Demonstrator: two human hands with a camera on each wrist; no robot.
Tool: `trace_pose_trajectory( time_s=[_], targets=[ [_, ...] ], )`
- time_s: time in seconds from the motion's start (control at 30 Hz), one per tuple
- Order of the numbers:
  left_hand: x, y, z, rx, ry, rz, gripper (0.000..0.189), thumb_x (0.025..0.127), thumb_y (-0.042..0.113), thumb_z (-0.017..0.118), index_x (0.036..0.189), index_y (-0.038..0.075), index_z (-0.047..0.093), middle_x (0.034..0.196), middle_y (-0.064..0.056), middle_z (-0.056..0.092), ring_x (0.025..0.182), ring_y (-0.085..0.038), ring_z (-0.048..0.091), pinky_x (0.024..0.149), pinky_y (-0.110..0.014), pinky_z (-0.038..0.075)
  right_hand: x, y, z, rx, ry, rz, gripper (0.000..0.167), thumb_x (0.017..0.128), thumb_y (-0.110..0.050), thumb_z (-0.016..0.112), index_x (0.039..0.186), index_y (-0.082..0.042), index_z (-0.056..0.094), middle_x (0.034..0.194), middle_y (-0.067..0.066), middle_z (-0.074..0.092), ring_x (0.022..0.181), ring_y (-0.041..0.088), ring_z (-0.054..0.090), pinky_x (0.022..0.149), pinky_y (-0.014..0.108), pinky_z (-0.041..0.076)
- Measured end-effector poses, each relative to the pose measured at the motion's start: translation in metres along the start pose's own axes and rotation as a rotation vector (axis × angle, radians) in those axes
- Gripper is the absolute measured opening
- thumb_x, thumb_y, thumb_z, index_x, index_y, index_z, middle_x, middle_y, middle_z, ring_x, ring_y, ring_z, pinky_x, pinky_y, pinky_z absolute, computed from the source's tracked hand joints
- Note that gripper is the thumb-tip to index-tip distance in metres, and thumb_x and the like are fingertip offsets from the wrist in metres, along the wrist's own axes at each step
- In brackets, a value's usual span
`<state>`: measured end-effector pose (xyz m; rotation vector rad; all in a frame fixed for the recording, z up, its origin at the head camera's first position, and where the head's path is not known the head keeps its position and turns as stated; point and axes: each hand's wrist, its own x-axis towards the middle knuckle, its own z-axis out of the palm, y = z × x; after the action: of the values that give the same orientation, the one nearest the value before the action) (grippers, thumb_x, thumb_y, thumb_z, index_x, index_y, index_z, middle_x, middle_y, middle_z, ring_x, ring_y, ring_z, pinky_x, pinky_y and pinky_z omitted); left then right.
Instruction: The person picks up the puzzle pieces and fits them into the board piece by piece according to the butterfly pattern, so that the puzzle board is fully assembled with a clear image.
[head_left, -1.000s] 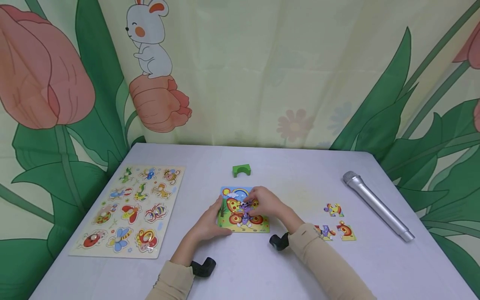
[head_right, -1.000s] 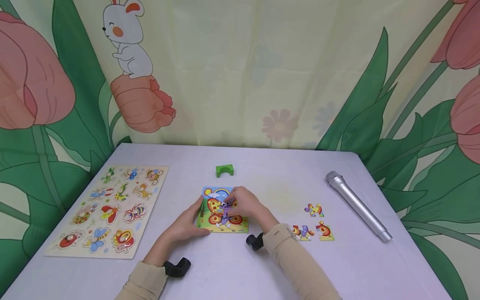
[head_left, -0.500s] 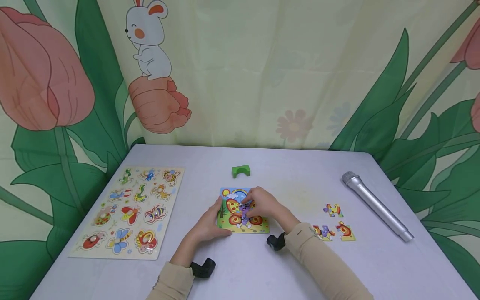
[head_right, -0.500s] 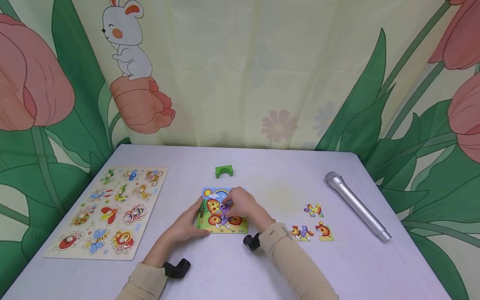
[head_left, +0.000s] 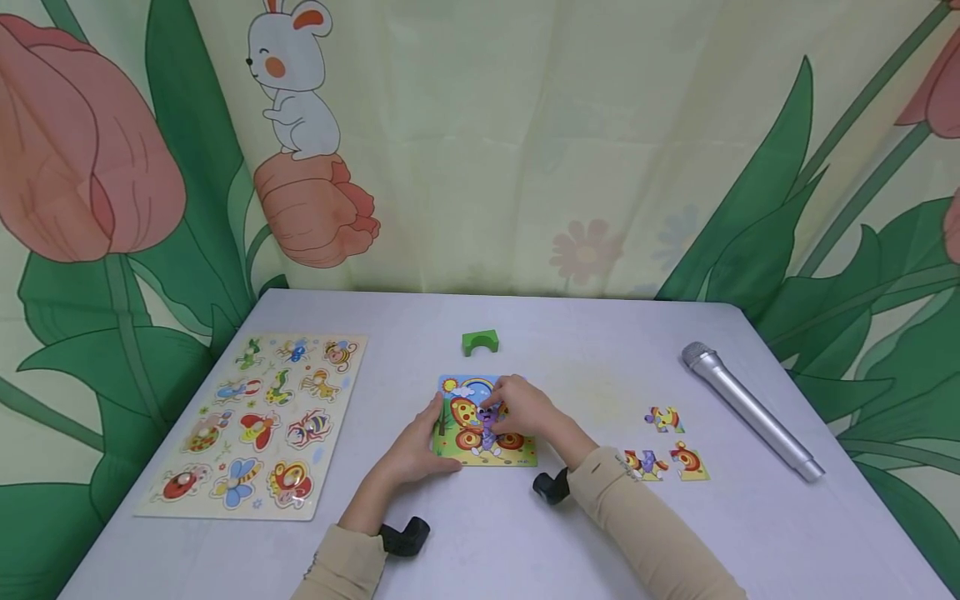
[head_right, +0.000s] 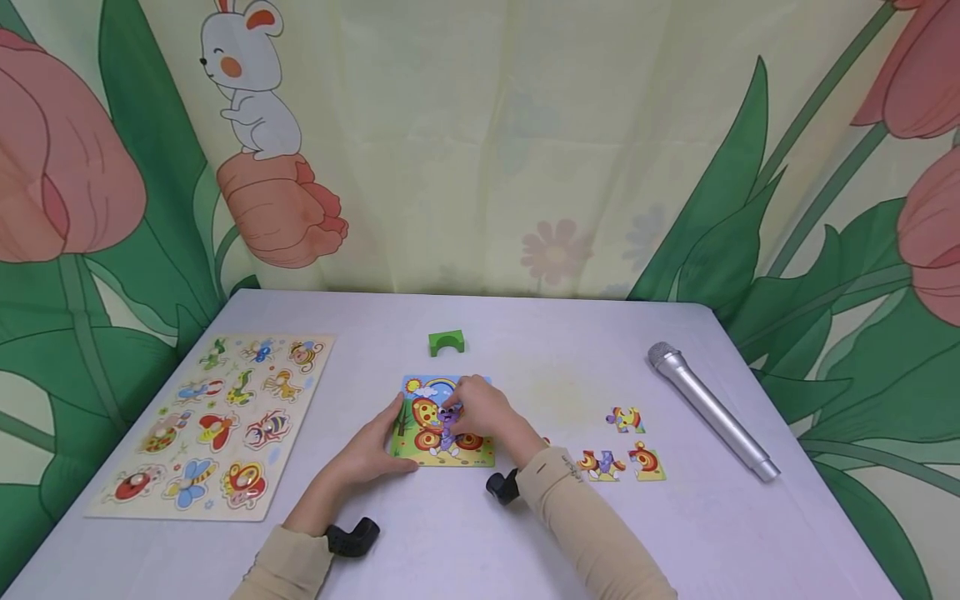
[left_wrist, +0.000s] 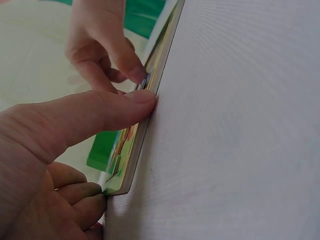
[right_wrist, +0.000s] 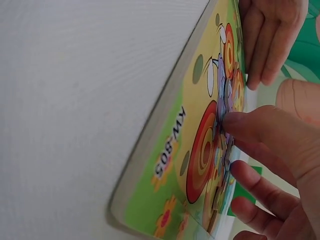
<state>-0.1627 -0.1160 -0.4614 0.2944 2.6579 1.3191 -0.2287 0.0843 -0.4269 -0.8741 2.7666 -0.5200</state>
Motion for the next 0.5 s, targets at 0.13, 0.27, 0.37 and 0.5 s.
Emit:
trace_pose_trajectory(
  time_s=[0.13, 0.27, 0.37, 0.5],
  targets=[
    [0.0, 0.0, 0.0, 0.002, -0.002, -0.004, 0.107, 0.065, 0.02, 0.082, 0.145, 0.0, 0.015, 0.149, -0.017, 0.018, 0.135, -0.039, 0.016, 0.106, -0.053, 0.019, 0.001, 0.003, 0.001, 0.03, 0.0, 0.007, 0.032, 0.072, -0.02, 0.077, 0.102, -0.012, 0.072, 0.097, 0.002, 0.056, 0.086, 0.015, 0.047, 0.071, 0.028, 0.043],
    [0.0, 0.0, 0.0, 0.003, -0.004, -0.006, 0.107, 0.065, 0.021, 0.082, 0.145, 0.0, 0.015, 0.149, -0.017, 0.018, 0.135, -0.039, 0.016, 0.106, -0.053, 0.019, -0.001, 0.005, 0.002, 0.1, 0.006, 0.009, 0.032, 0.073, -0.018, 0.077, 0.103, -0.011, 0.071, 0.096, 0.002, 0.056, 0.087, 0.015, 0.047, 0.074, 0.029, 0.043],
    [0.0, -0.001, 0.0, 0.008, -0.002, 0.002, 0.107, 0.065, 0.021, 0.082, 0.145, -0.001, 0.015, 0.149, -0.018, 0.018, 0.135, -0.039, 0.016, 0.106, -0.053, 0.019, -0.004, 0.005, 0.001, 0.168, 0.016, 0.017, 0.032, 0.074, -0.018, 0.076, 0.105, -0.011, 0.07, 0.097, 0.002, 0.056, 0.089, 0.016, 0.048, 0.078, 0.032, 0.043],
    [0.0, -0.001, 0.0, 0.012, 0.001, 0.005, 0.106, 0.065, 0.022, 0.082, 0.145, -0.001, 0.015, 0.149, -0.018, 0.018, 0.135, -0.038, 0.016, 0.107, -0.053, 0.019, -0.01, 0.008, -0.002, 0.243, 0.06, 0.005, 0.034, 0.074, -0.016, 0.076, 0.107, -0.009, 0.069, 0.098, 0.003, 0.057, 0.091, 0.019, 0.05, 0.081, 0.034, 0.043]
  ],
)
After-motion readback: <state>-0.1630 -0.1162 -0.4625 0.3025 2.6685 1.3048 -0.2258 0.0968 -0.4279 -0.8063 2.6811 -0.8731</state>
